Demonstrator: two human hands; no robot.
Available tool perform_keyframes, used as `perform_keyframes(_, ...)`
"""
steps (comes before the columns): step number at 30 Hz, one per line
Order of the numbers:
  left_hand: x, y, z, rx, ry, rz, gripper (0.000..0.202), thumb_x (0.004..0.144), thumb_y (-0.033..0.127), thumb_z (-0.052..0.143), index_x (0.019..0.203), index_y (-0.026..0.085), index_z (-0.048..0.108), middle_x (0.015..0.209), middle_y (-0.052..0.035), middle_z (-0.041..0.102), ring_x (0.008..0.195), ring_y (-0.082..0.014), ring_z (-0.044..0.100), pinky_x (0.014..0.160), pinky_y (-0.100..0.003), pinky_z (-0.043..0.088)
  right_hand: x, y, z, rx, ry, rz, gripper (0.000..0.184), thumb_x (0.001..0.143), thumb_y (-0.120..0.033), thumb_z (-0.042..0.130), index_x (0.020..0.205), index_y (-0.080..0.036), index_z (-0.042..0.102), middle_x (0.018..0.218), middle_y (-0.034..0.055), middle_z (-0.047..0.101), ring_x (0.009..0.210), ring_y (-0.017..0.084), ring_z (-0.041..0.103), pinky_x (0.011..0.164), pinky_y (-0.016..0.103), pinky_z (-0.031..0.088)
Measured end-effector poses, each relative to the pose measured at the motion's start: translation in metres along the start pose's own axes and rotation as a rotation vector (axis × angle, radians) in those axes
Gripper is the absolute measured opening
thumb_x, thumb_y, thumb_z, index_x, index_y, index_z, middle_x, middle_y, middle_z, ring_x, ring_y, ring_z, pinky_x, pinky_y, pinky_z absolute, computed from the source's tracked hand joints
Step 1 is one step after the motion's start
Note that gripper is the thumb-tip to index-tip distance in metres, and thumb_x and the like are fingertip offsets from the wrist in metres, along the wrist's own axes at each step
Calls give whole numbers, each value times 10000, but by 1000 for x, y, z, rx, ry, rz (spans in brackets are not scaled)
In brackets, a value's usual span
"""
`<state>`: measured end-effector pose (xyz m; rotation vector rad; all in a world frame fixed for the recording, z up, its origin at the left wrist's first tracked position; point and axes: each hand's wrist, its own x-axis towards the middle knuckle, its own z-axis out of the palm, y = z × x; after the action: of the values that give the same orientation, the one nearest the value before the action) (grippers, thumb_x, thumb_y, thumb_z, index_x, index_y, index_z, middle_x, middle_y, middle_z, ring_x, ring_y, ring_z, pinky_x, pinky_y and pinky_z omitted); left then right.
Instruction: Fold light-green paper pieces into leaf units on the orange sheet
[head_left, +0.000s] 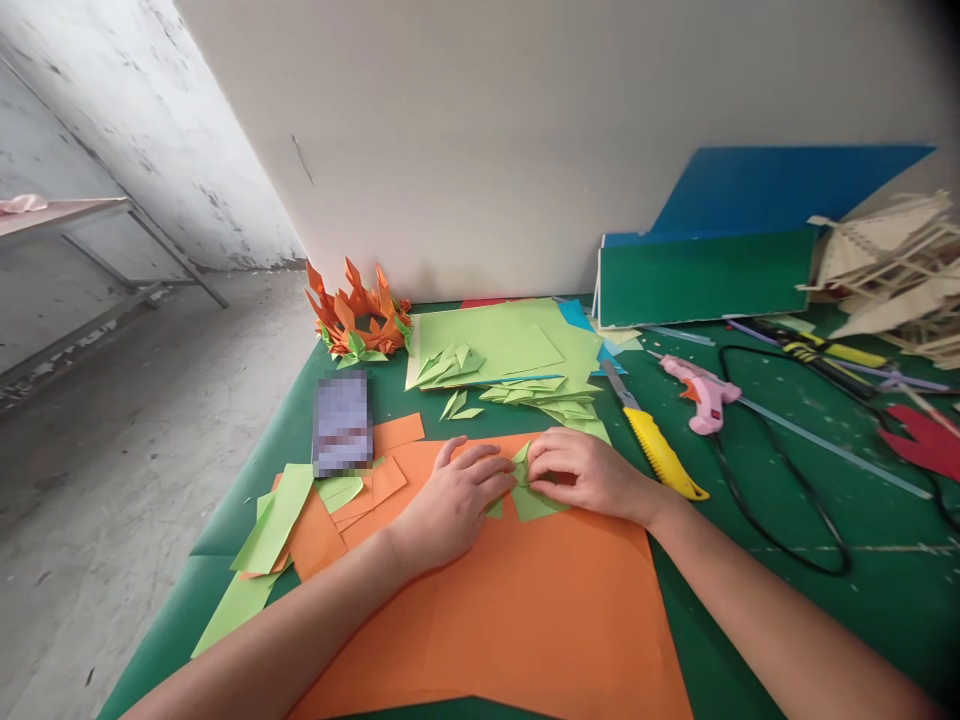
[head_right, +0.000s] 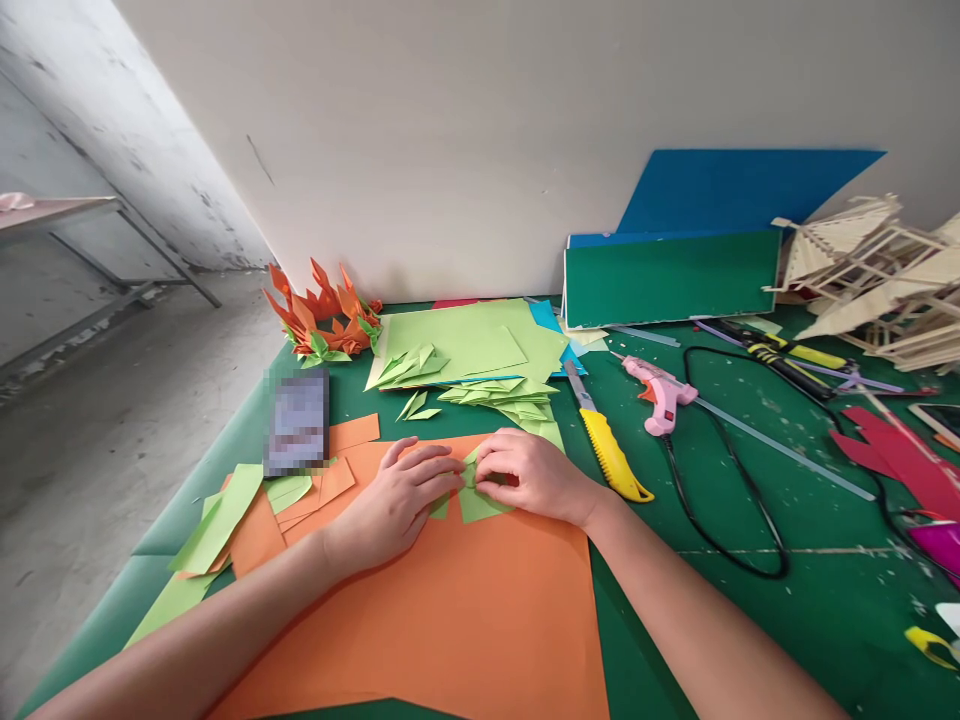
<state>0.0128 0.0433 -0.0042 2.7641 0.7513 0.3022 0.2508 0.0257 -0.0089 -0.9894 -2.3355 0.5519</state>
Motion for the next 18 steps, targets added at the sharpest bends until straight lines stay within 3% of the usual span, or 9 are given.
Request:
perform_keyframes(8, -1, 1, 0, 12, -17, 6, 516, 784, -32, 391, 1167, 260, 576, 1285, -8, 602, 1286, -211, 434, 1138, -509, 163, 4, -5, 11, -67, 84, 152, 112, 862, -141, 535, 766, -198, 544, 781, 23, 576, 788, 172, 532, 697, 293, 453)
perform_keyframes(18, 1, 4, -3, 26, -4, 17, 491, 759, -23, 411, 1132, 240, 594, 1258, -32, 602, 1206, -214, 487, 1084, -446, 261, 8, -5, 19, -130, 108, 195, 137, 821, -119, 542, 717, -199, 502, 722, 3, 529, 729, 164, 502, 638, 270, 413)
